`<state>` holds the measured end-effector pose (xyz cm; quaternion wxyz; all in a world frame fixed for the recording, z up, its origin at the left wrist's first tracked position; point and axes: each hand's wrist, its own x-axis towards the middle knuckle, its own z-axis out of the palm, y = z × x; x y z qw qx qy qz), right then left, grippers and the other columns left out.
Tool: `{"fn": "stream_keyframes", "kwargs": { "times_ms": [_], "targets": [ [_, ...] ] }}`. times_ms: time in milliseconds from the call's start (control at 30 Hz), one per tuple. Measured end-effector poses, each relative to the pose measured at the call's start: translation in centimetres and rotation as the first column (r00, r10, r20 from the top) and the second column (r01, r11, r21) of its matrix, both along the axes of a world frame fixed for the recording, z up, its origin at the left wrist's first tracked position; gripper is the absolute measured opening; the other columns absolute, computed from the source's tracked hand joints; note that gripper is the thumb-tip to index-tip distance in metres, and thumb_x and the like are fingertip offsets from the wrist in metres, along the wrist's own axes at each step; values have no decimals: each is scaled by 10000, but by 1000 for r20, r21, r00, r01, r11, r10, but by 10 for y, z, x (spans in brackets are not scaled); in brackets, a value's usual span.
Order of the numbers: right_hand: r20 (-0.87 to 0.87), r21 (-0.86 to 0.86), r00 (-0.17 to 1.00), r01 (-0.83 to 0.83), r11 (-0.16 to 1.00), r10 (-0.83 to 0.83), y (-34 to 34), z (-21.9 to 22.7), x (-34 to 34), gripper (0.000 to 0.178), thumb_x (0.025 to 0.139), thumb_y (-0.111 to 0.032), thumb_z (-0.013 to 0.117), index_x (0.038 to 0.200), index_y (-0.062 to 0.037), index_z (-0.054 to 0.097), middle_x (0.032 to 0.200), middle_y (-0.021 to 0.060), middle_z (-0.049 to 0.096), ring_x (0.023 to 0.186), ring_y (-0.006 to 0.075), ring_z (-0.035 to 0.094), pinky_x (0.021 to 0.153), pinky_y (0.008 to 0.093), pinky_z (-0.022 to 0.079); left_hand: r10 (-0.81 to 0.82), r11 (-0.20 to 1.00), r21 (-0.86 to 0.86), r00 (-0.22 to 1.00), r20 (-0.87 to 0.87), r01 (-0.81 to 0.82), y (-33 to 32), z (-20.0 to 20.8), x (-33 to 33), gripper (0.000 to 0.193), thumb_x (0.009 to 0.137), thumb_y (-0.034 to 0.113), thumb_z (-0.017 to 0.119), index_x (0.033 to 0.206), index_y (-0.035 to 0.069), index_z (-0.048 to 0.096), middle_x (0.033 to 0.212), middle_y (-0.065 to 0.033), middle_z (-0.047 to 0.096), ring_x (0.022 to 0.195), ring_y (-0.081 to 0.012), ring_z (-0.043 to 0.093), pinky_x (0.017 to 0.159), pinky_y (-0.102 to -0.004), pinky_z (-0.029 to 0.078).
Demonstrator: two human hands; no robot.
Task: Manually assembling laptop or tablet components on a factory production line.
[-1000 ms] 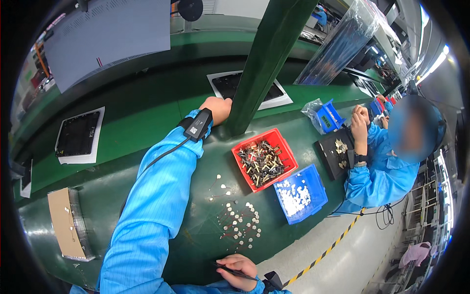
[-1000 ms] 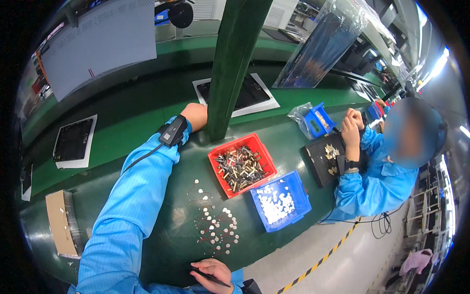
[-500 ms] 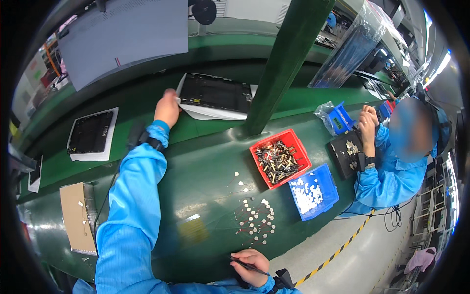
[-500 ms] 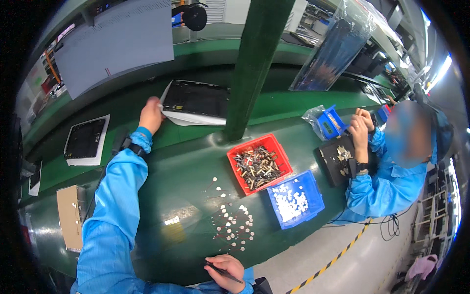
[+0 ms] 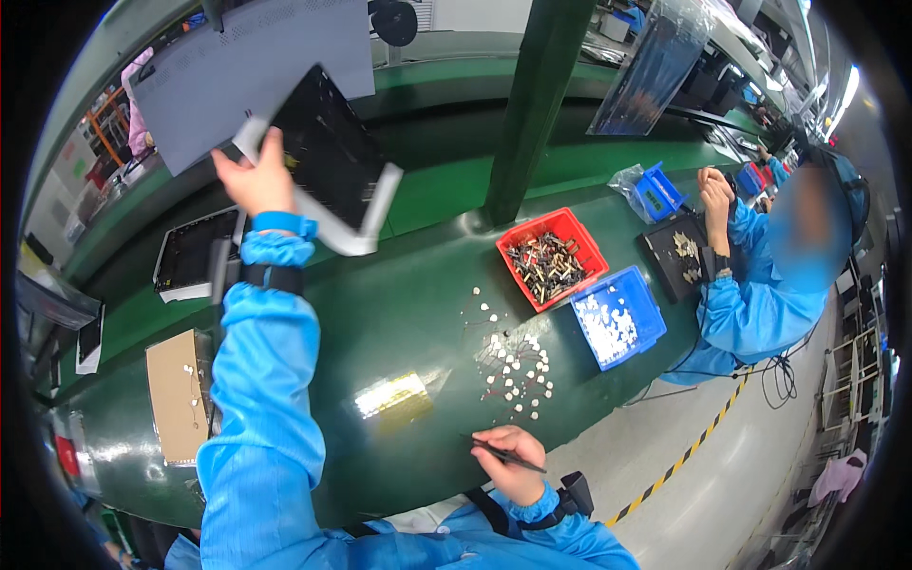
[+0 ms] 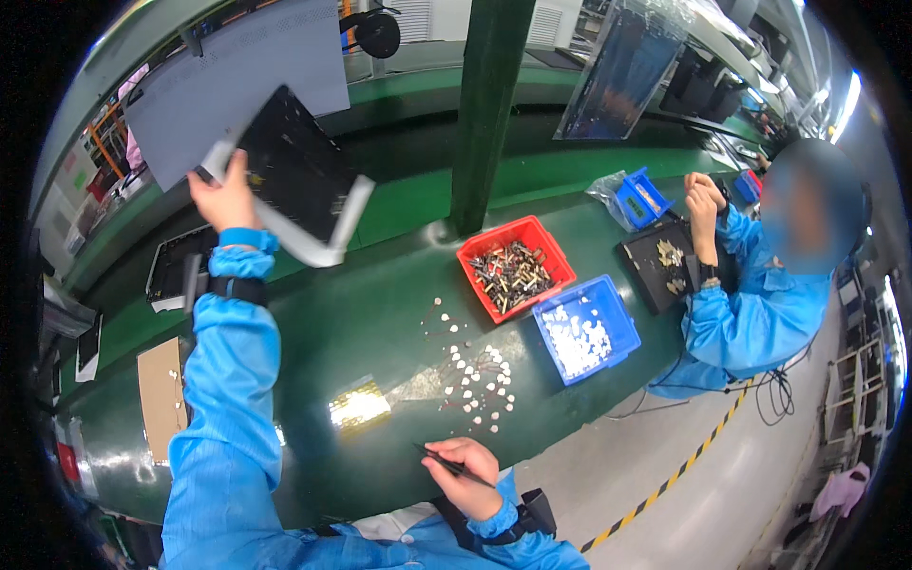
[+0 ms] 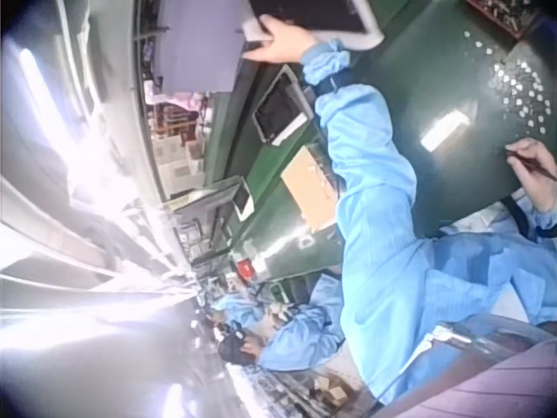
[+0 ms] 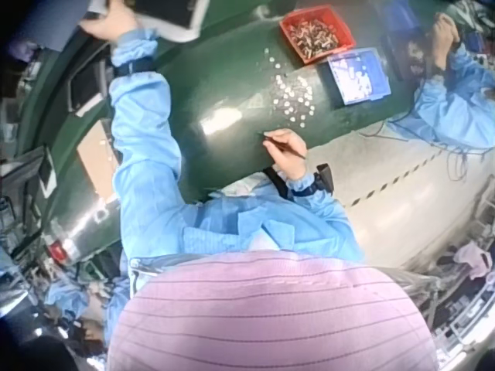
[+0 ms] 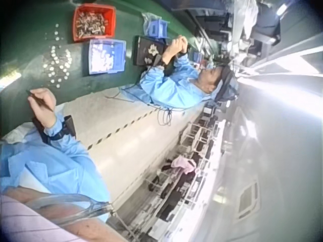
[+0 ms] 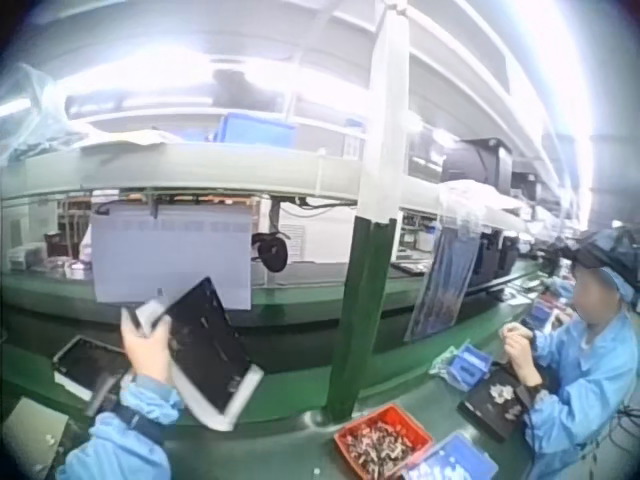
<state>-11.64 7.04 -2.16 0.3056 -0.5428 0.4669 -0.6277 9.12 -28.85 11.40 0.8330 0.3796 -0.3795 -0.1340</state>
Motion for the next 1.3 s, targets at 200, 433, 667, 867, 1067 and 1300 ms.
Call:
{"fn": "stream_keyframes", "kwargs": {
  "times_ms": [200, 433, 667, 867, 1067, 1300],
  "targets": [
    [61, 21, 998, 6, 1000, -7, 6, -2, -1, 280, 680, 108, 669, 815, -20, 459, 867, 170, 626, 776, 206, 609, 685, 307, 490, -213, 961, -86, 901, 378, 264, 114, 80, 110, 260, 813, 84, 634, 1055, 7, 576, 921, -26, 622, 820, -87, 566, 703, -211, 426],
    [151, 34, 988, -31, 999, 26, 4, 0, 3, 252, 685, 98, 670, 805, -14, 479, 869, 169, 622, 796, 204, 606, 700, 294, 486, -715, 668, 281, 490, 499, 689, 248, 134, 175, 280, 885, 305, 519, 886, 81, 352, 552, -91, 513, 432, -121, 519, 389, -176, 420],
    [415, 90, 904, 74, 993, -105, 3, -6, 0, 230, 754, 118, 582, 835, -38, 433, 883, 161, 588, 759, 201, 602, 704, 309, 515, -990, 114, 862, -12, 137, 493, 238, 32, 70, 210, 862, 95, 540, 1055, 12, 525, 994, -38, 564, 945, -121, 498, 842, -280, 418],
    [521, 110, 840, 109, 988, -151, 4, 0, -1, 196, 772, 106, 562, 848, -27, 438, 905, 182, 579, 707, 198, 604, 674, 303, 521, -940, 160, 910, -224, 259, 382, 224, -86, -1, 326, 848, 281, 550, 1046, 24, 529, 973, -180, 582, 905, -333, 558, 794, -377, 440],
    [496, 75, 853, 143, 987, -161, 7, 23, 3, 183, 781, 82, 569, 857, -32, 448, 886, 169, 582, 709, 196, 600, 666, 297, 510, -732, 645, 728, -87, 676, 234, 238, -84, -8, 312, 733, 219, 637, 986, 48, 573, 914, -131, 579, 883, -326, 542, 746, -400, 454],
    [356, 173, 934, -29, 984, -35, -9, 41, 38, 208, 755, 97, 581, 844, -37, 449, 866, 155, 589, 692, 191, 602, 649, 298, 507, -684, 730, 682, -85, 725, -54, 275, -86, 60, 193, 677, 99, 650, 864, 62, 621, 853, -93, 560, 847, -285, 535, 712, -374, 461]
  ]
}}
